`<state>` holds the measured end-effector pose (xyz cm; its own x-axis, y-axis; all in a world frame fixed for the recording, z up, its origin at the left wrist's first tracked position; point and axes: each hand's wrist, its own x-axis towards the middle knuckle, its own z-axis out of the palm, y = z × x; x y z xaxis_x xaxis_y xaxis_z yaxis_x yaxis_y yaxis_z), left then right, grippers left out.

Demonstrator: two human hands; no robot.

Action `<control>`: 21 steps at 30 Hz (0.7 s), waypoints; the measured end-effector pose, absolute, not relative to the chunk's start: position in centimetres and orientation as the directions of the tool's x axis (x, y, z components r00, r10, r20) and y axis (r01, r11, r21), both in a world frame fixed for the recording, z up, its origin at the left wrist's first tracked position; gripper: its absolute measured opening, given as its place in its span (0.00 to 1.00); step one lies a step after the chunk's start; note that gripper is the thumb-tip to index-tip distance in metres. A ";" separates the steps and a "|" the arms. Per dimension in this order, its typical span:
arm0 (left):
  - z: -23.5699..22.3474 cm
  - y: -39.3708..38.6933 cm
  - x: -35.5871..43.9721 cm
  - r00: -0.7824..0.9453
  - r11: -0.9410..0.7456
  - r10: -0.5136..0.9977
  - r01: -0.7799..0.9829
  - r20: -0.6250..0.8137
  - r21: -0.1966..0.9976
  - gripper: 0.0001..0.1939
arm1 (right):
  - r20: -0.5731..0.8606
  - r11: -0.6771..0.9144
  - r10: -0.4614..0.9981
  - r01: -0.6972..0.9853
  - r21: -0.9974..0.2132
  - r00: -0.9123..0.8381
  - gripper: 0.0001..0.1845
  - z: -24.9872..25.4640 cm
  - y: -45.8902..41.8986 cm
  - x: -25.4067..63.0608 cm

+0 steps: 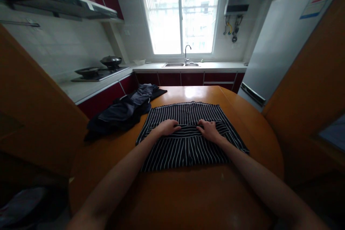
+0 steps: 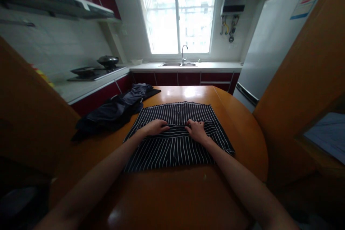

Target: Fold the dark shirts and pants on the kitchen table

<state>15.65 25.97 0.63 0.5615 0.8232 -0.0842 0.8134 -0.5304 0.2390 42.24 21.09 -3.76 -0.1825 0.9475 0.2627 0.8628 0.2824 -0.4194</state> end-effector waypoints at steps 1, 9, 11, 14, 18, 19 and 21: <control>0.8 25.6 15.5 0.542 -0.520 0.836 0.832 -0.084 0.196 0.21 | 0.265 0.273 0.949 0.870 -0.411 -0.173 0.08 -3.9 21.1 42.2; 0.3 22.9 15.2 0.412 -0.412 0.911 0.911 -0.020 -0.002 0.23 | 0.311 0.249 0.938 0.920 -0.304 -0.152 0.10 -3.9 20.4 41.7; 0.3 22.8 15.0 0.378 -0.378 0.925 0.926 -0.023 0.024 0.25 | 0.318 0.249 0.936 0.925 -0.288 -0.153 0.10 -3.8 20.3 41.6; 0.6 23.2 14.6 0.362 -0.355 0.932 0.925 -0.028 0.137 0.24 | 0.321 0.247 0.935 0.930 -0.274 -0.153 0.11 -3.8 20.3 41.6; 1.3 23.5 14.2 0.397 -0.340 0.912 0.875 -0.108 0.345 0.22 | 0.313 0.236 0.938 0.933 -0.273 -0.146 0.10 -4.0 20.3 41.6; 1.4 23.6 14.1 0.393 -0.314 0.907 0.869 -0.150 0.383 0.22 | 0.317 0.238 0.937 0.932 -0.274 -0.146 0.10 -4.0 20.3 41.6; 1.6 23.6 13.9 0.367 -0.237 0.901 0.863 -0.232 0.446 0.22 | 0.327 0.246 0.933 0.929 -0.277 -0.150 0.09 -4.1 20.3 41.6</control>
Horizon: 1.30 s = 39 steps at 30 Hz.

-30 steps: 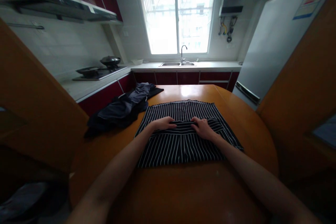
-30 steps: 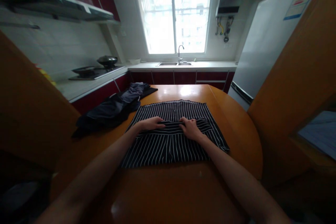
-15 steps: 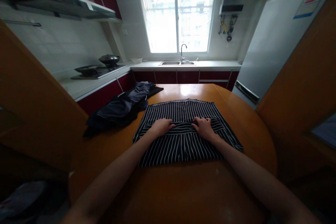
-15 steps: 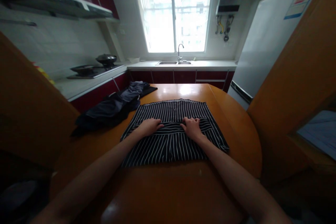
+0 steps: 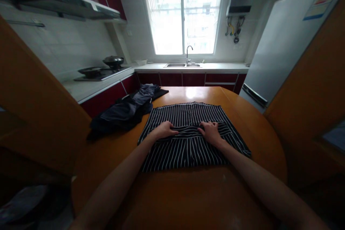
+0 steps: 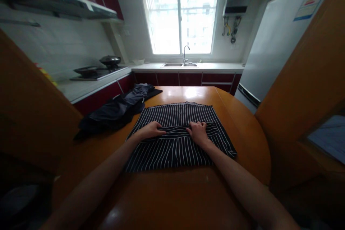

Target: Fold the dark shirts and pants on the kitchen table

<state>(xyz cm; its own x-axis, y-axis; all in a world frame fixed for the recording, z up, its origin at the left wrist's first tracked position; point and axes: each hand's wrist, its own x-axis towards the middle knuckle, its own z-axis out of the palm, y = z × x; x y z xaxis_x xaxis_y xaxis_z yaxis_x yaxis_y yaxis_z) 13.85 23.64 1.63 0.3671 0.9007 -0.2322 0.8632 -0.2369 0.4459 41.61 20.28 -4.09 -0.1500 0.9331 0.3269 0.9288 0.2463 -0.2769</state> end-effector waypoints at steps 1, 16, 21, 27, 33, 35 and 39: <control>1.7 23.7 13.7 0.354 -0.199 0.898 0.856 -0.261 0.477 0.22 | 0.330 0.250 0.932 0.927 -0.280 -0.151 0.09 -4.1 20.3 41.6; 1.3 24.9 12.9 0.394 -0.117 0.876 0.733 -0.278 0.670 0.18 | 0.335 0.264 0.928 0.924 -0.278 -0.165 0.09 -4.1 20.2 41.6; 0.5 25.4 12.5 0.448 -0.085 0.840 0.665 -0.306 0.742 0.28 | 0.341 0.274 0.924 0.920 -0.281 -0.171 0.08 -4.2 20.2 41.7; 1.0 25.3 12.5 0.424 -0.226 0.856 0.821 -0.295 0.524 0.26 | 0.354 0.275 0.920 0.922 -0.273 -0.169 0.08 -4.2 20.2 41.7; 1.6 25.2 11.6 0.414 -0.304 0.863 0.883 -0.289 0.357 0.25 | 0.344 0.255 0.927 0.927 -0.274 -0.153 0.09 -4.4 20.2 41.7; 1.7 25.3 11.3 0.410 -0.277 0.853 0.881 -0.324 0.384 0.27 | 0.339 0.251 0.928 0.930 -0.270 -0.152 0.09 -4.5 20.2 41.7; 1.8 25.4 11.4 0.464 -0.312 0.843 0.834 -0.272 0.455 0.26 | 0.346 0.255 0.925 0.930 -0.265 -0.155 0.09 -4.7 20.3 41.7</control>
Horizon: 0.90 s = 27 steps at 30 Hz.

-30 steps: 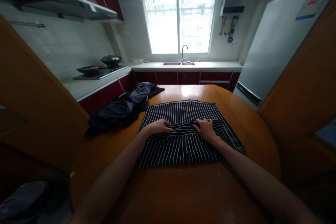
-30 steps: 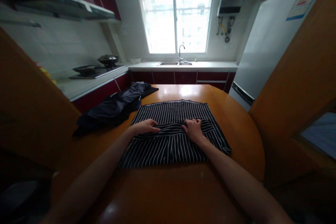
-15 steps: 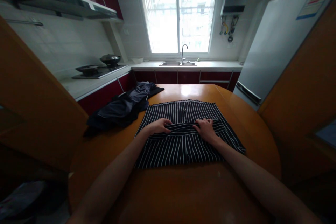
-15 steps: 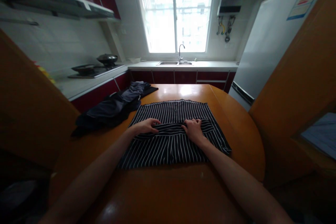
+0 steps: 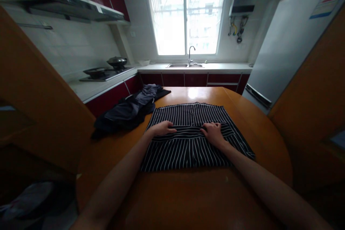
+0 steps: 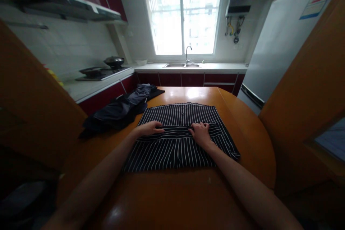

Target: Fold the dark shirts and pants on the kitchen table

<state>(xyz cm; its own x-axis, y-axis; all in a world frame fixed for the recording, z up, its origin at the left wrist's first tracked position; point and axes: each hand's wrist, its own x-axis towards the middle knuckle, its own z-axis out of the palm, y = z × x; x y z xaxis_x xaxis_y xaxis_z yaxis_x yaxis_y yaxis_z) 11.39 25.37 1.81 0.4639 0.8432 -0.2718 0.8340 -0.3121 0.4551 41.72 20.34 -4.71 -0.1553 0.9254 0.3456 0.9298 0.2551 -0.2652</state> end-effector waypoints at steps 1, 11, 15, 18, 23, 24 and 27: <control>1.8 25.4 11.6 0.496 -0.344 0.835 0.808 -0.238 0.478 0.25 | 0.347 0.255 0.925 0.930 -0.264 -0.155 0.10 -4.7 20.3 41.7; 1.6 24.6 13.4 0.558 -0.404 0.820 0.723 -0.128 0.561 0.16 | 0.335 0.251 0.929 0.933 -0.259 -0.157 0.10 -4.6 20.3 41.7; 1.7 24.6 13.2 0.566 -0.370 0.799 0.728 -0.202 0.577 0.18 | 0.337 0.252 0.929 0.930 -0.266 -0.156 0.10 -4.6 20.2 41.7; 1.7 24.6 13.1 0.544 -0.337 0.798 0.760 -0.259 0.556 0.17 | 0.335 0.253 0.929 0.931 -0.263 -0.158 0.11 -4.6 20.2 41.7; 2.0 24.3 13.5 0.533 -0.376 0.828 0.758 -0.173 0.533 0.13 | 0.336 0.251 0.929 0.933 -0.256 -0.158 0.11 -4.6 20.2 41.7; 2.0 24.3 13.5 0.534 -0.381 0.829 0.756 -0.165 0.532 0.13 | 0.338 0.252 0.928 0.934 -0.254 -0.158 0.11 -4.6 20.2 41.7; 1.8 24.4 13.6 0.534 -0.384 0.831 0.754 -0.157 0.533 0.11 | 0.340 0.253 0.927 0.934 -0.250 -0.160 0.11 -4.6 20.2 41.7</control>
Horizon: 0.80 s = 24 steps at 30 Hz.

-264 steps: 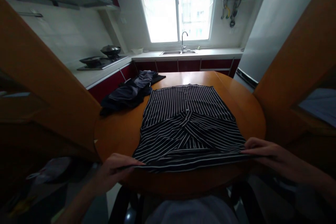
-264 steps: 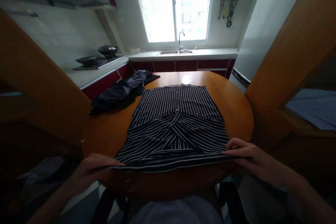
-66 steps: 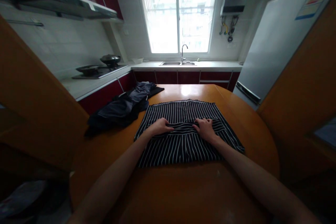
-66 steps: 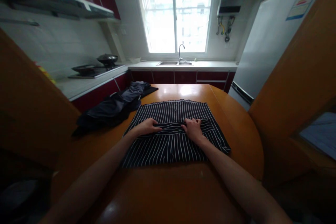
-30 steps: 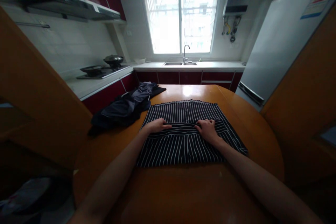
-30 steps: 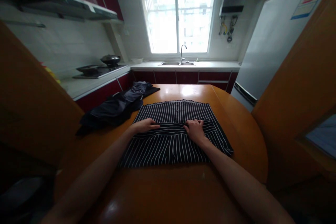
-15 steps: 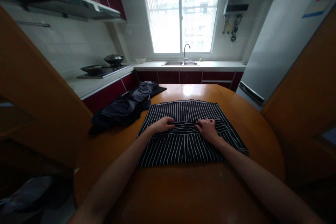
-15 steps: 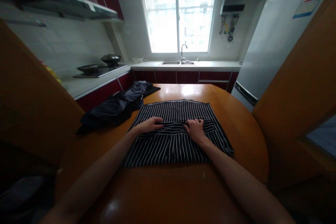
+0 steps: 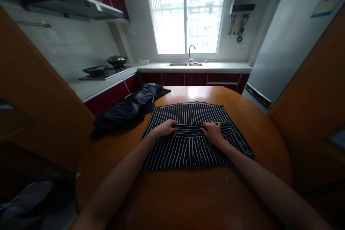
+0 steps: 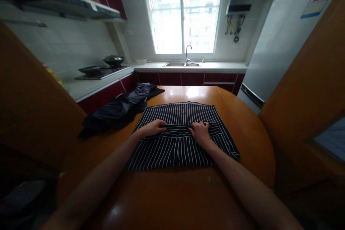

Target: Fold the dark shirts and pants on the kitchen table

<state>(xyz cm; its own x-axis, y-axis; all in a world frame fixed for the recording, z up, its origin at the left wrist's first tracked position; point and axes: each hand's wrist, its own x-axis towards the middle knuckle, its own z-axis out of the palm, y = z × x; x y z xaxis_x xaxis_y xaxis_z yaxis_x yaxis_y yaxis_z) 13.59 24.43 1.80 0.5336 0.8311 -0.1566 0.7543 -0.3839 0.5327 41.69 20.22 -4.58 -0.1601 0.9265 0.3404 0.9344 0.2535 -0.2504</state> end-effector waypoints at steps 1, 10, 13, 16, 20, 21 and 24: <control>1.6 24.5 13.6 0.533 -0.384 0.831 0.756 -0.158 0.530 0.11 | 0.342 0.254 0.926 0.934 -0.251 -0.160 0.10 -4.6 20.2 41.7; 0.4 24.9 13.1 0.468 -0.423 0.879 0.854 -0.090 0.303 0.17 | 0.322 0.246 0.933 0.937 -0.247 -0.160 0.11 -4.3 20.1 41.7; 0.8 25.1 12.1 0.392 -0.365 0.914 0.907 -0.103 0.212 0.20 | 0.325 0.227 0.935 0.942 -0.247 -0.140 0.11 -4.2 19.9 41.5; 1.4 25.7 10.5 0.344 -0.330 0.930 0.937 -0.129 0.118 0.18 | 0.345 0.185 0.934 0.954 -0.235 -0.096 0.12 -4.4 19.9 41.4; 2.2 26.1 8.6 0.228 -0.230 0.962 0.973 -0.151 0.002 0.13 | 0.363 0.084 0.932 0.977 -0.195 -0.007 0.14 -4.6 19.8 41.8; 2.4 25.9 8.5 0.194 -0.198 0.972 0.980 -0.134 -0.023 0.12 | 0.370 0.050 0.929 0.982 -0.183 0.021 0.15 -4.6 19.8 42.1; 2.5 24.7 10.0 0.167 -0.166 0.986 0.985 0.010 -0.054 0.15 | 0.422 0.001 0.904 0.988 -0.153 0.064 0.18 -4.4 19.7 42.6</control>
